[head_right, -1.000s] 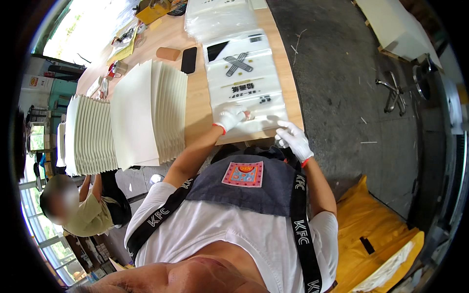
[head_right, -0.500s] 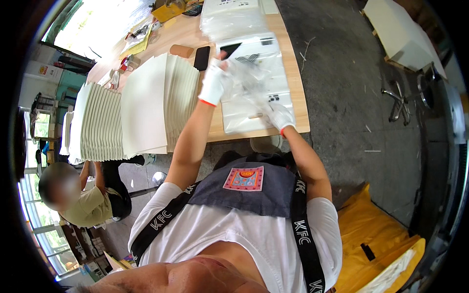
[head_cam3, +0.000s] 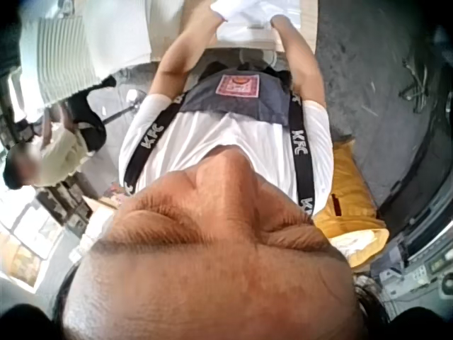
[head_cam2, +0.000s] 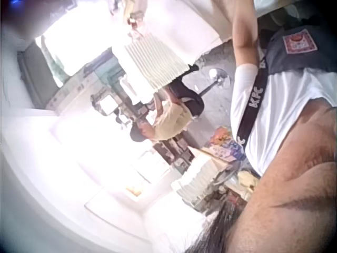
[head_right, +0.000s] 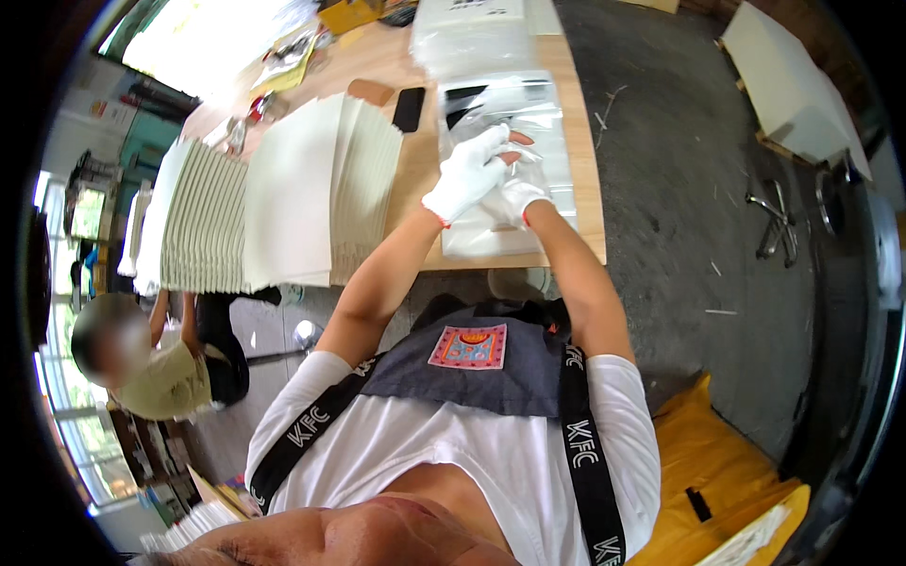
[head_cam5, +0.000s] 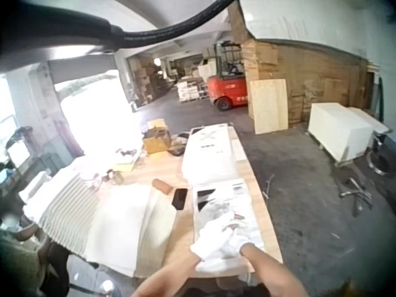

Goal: The person repeatedly picks up stacks of white paper sheets from a table, places them into clear plastic packaging, and stacks the finished packages. The process is continuous and repetitive, with the person handling the paper and plastic bags by hand.

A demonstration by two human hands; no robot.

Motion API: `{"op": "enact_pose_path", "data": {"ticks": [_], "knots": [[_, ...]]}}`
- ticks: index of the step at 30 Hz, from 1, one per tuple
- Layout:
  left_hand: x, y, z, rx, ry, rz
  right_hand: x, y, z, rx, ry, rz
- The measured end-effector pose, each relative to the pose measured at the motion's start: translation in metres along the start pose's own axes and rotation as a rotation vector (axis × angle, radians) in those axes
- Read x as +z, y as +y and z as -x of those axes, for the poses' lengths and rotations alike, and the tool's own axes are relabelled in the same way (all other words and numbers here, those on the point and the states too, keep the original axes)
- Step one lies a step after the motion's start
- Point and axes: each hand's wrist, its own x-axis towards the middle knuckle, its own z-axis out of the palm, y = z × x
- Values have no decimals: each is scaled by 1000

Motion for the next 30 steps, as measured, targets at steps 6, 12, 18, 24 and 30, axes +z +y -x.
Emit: {"op": "enact_pose_path", "data": {"ticks": [6,12,18,24,30], "knots": [[-39,4,63,119,350,-592,-125,5,12,30,-529,-549],[-86,-3,203,298,562,-680,-237,-100,-1,219,-570,-684],[-95,-58,283,75,780,-866,-89,-215,-21,127,-766,-1209],[-98,-70,295,25,804,-858,-44,-269,-35,218,-816,-1254],[-104,-68,296,12,767,-763,-32,-287,-58,537,-814,-1520]]}}
